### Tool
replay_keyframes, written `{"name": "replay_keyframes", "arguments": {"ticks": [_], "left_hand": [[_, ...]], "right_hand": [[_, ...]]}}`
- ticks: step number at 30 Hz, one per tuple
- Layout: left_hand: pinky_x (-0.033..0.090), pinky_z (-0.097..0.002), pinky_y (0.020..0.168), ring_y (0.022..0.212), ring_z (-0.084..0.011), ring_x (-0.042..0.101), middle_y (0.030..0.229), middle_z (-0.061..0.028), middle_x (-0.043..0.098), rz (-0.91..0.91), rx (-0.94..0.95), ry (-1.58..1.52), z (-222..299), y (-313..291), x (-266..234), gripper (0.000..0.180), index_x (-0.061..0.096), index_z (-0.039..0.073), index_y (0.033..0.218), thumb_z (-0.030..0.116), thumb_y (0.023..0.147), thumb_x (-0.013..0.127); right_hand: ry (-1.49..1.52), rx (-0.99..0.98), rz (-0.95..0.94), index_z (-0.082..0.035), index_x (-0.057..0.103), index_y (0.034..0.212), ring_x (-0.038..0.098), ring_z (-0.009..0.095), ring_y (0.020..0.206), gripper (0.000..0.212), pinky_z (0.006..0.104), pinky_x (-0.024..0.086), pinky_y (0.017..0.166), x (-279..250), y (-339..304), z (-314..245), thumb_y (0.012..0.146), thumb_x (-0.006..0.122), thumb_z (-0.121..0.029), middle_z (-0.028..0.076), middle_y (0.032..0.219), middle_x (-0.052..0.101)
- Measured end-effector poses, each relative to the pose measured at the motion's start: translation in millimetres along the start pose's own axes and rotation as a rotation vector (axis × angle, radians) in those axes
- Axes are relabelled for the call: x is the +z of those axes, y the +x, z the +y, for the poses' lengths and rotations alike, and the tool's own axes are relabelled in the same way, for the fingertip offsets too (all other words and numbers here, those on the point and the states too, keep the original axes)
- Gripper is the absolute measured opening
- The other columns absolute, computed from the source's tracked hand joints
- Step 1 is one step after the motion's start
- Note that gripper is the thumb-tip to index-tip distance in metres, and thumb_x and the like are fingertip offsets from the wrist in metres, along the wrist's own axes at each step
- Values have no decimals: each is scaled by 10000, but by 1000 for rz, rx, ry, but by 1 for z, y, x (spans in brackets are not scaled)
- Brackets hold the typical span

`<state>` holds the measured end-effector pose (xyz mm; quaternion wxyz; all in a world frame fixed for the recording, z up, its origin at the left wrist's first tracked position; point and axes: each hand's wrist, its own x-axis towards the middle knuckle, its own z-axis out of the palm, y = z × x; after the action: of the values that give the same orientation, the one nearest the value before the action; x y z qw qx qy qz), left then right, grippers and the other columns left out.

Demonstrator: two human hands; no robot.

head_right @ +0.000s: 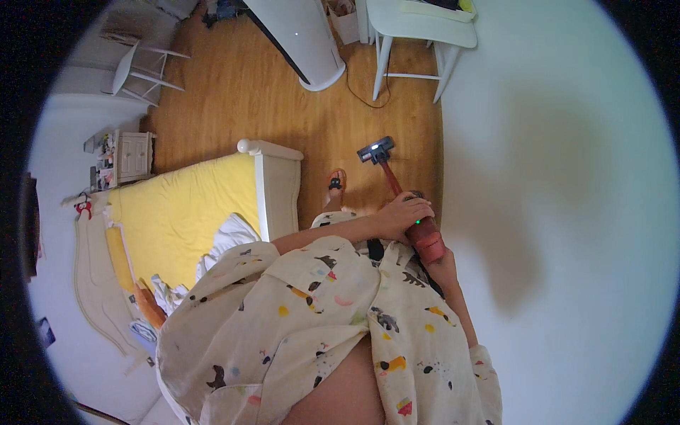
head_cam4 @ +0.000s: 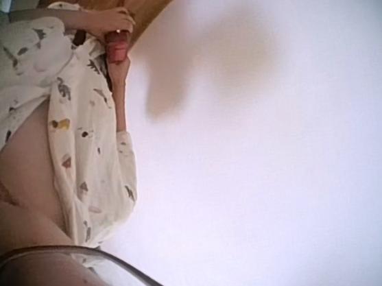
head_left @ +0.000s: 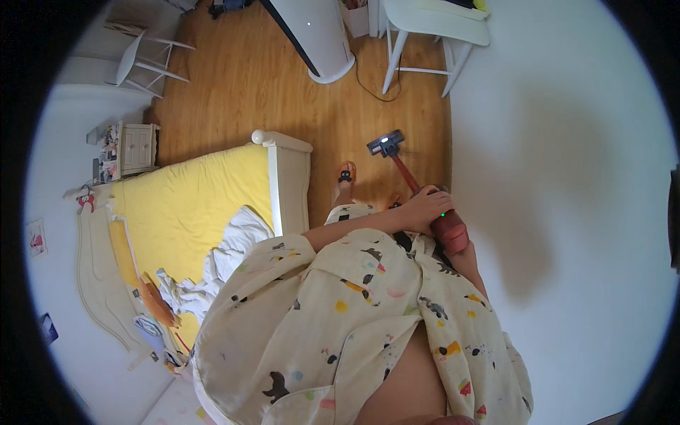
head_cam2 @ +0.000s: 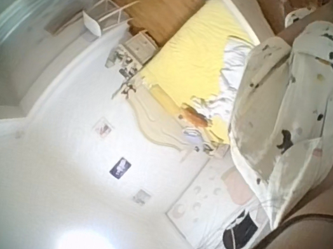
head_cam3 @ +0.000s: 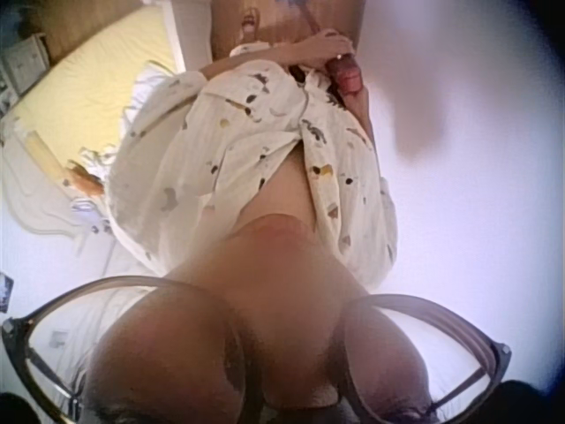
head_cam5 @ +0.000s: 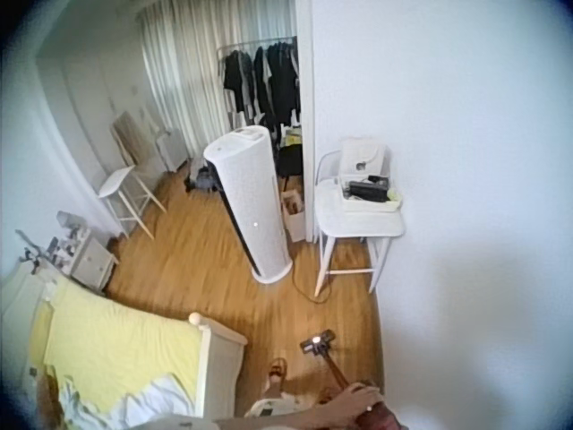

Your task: The person vacuums the wooden floor of a bedroom and a cluttered storage room using a red and black vacuum cleaner.

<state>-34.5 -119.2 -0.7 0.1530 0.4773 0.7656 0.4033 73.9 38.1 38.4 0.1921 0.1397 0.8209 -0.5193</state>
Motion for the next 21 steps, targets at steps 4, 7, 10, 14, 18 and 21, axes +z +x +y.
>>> {"name": "replay_keyframes", "arguments": {"ticks": [4, 7, 10, 14, 18, 21], "left_hand": [[271, -376, 883, 1112, -263, 348, 1086, -102, 446, 158, -167, 56, -4, -7, 24, 717, 376, 59, 1065, 186, 455, 730], [331, -366, 836, 1066, -302, 387, 1091, -171, 425, 383, -363, 30, -8, -26, 30, 678, 362, -4, 1060, 166, 505, 713], [373, -389, 784, 1014, -346, 422, 1074, -219, 427, 186, -789, -201, -9, -44, 10, 624, 335, -46, 1076, 179, 593, 660], [401, -407, 733, 921, -356, 484, 979, -235, 492, 162, -903, -91, -22, -64, -15, 458, 414, -35, 1024, 220, 676, 568], [415, -407, 705, 829, -356, 521, 849, -228, 546, -183, -700, -466, -56, -64, -18, 316, 508, -6, 910, 252, 731, 472], [418, -402, 702, 814, -353, 527, 840, -215, 553, -81, -601, -546, -66, -64, -19, 281, 523, 5, 887, 233, 736, 454]], "right_hand": [[-46, 0, 32, -3, 543, 860, 557, 162, 678, 212, 293, 435, 620, 12, 19, 45, 664, 589, -70, 90, 702, 589], [9, -114, 51, -8, 539, 892, 568, 182, 705, 235, 296, 437, 640, 26, 39, 61, 671, 583, -74, 111, 739, 595], [83, -123, 134, -17, 532, 930, 562, 182, 734, 267, 299, 433, 656, 42, 49, 35, 674, 580, -80, 129, 774, 588], [31, 5, 65, -25, 533, 945, 549, 174, 772, 283, 289, 424, 684, 62, 72, 9, 673, 585, -86, 112, 813, 584], [0, 41, 43, -24, 532, 947, 547, 176, 768, 291, 290, 422, 683, 78, 89, -10, 677, 595, -113, 108, 811, 582], [53, 8, 100, -25, 532, 949, 555, 194, 768, 309, 297, 424, 675, 88, 100, -28, 667, 609, -126, 125, 824, 583]]}}
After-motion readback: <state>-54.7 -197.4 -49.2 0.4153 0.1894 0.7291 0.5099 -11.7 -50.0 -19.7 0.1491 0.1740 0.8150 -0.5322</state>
